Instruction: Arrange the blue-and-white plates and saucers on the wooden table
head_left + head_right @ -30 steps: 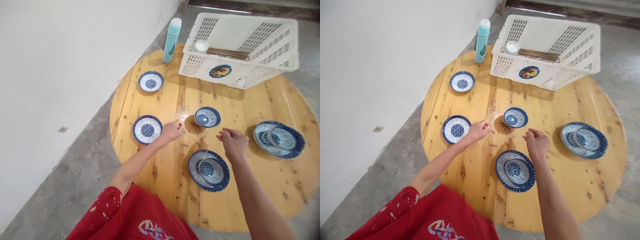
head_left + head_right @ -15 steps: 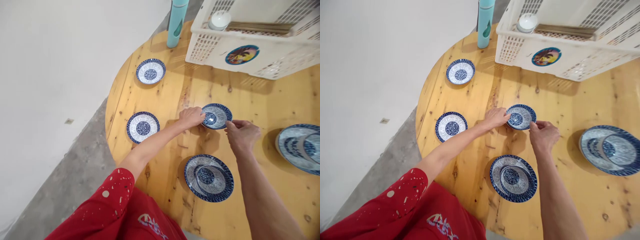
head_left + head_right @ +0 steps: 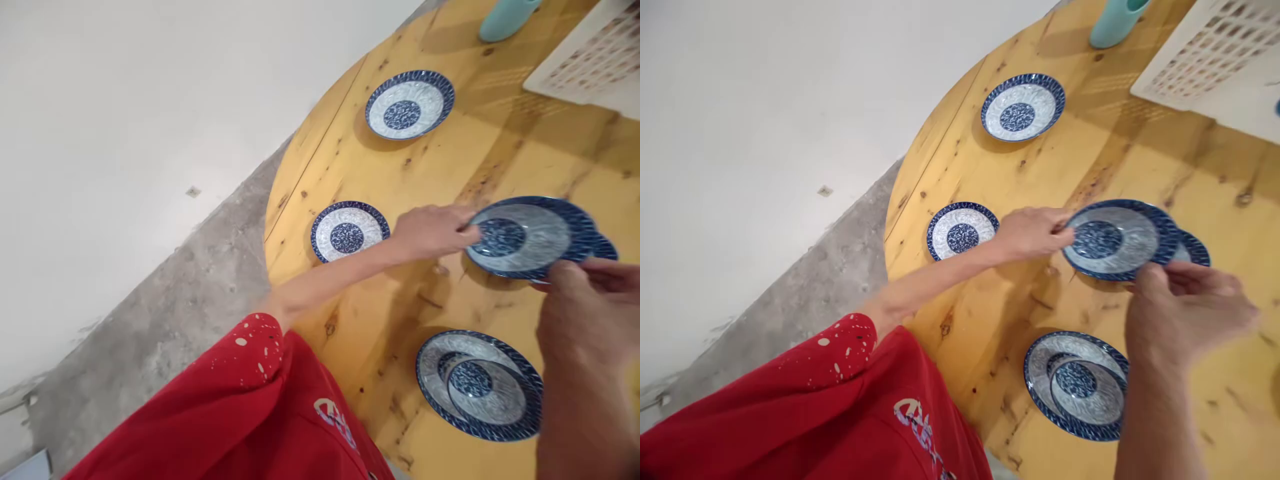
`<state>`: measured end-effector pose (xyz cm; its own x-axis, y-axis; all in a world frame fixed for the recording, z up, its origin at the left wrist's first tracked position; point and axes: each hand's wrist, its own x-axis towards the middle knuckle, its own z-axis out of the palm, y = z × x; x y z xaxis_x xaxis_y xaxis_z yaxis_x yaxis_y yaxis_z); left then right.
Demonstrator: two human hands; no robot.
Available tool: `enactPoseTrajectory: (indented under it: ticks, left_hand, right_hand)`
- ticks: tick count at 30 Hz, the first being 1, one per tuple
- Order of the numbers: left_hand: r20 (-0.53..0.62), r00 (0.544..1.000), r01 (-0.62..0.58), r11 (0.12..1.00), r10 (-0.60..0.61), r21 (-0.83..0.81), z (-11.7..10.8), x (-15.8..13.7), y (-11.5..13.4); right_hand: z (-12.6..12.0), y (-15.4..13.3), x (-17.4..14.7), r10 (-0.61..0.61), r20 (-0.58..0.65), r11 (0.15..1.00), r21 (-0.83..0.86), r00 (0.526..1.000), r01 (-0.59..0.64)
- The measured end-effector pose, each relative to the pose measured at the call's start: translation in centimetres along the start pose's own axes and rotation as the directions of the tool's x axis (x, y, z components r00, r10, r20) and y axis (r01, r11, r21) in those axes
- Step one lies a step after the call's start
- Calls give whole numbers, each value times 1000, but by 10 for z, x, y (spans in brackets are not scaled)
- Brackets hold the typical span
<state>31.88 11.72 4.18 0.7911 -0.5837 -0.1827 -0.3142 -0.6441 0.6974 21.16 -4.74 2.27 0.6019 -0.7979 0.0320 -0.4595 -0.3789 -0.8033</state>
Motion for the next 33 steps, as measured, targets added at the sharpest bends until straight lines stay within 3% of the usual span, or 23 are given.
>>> enactPoseTrajectory:
  ticks: [2, 7, 13, 18, 22, 30, 33]
  left_hand:
    - [-3, 1000, 13, 1000, -13, 14, -26, -24, -28]
    - [-24, 994, 111, 991, -109, 75, -75, -72, -91]
    - [42, 977, 206, 978, -207, 24, -84, -98, -135]
    - [25, 968, 251, 962, -249, -107, -77, -103, -143]
    - [11, 958, 283, 939, -286, -194, -74, -100, -142]
    - [72, 973, 224, 969, -218, -101, -77, -99, -141]
    - [80, 975, 216, 967, -207, -134, -75, -97, -144]
  right_hand:
    - [21, -20, -24, -64, 74, 998, 12, 995, 63]
    - [72, -51, -79, 4, 380, 999, 37, 925, -19]
    - [101, -58, -115, 54, 503, 998, -44, 862, -37]
    - [108, -50, -123, 63, 507, 995, -95, 860, -17]
    - [111, -46, -125, 70, 489, 998, -40, 870, -57]
    - [113, -41, -125, 37, 482, 998, 28, 875, -58]
    - [112, -43, -125, 67, 474, 996, 26, 878, -90]
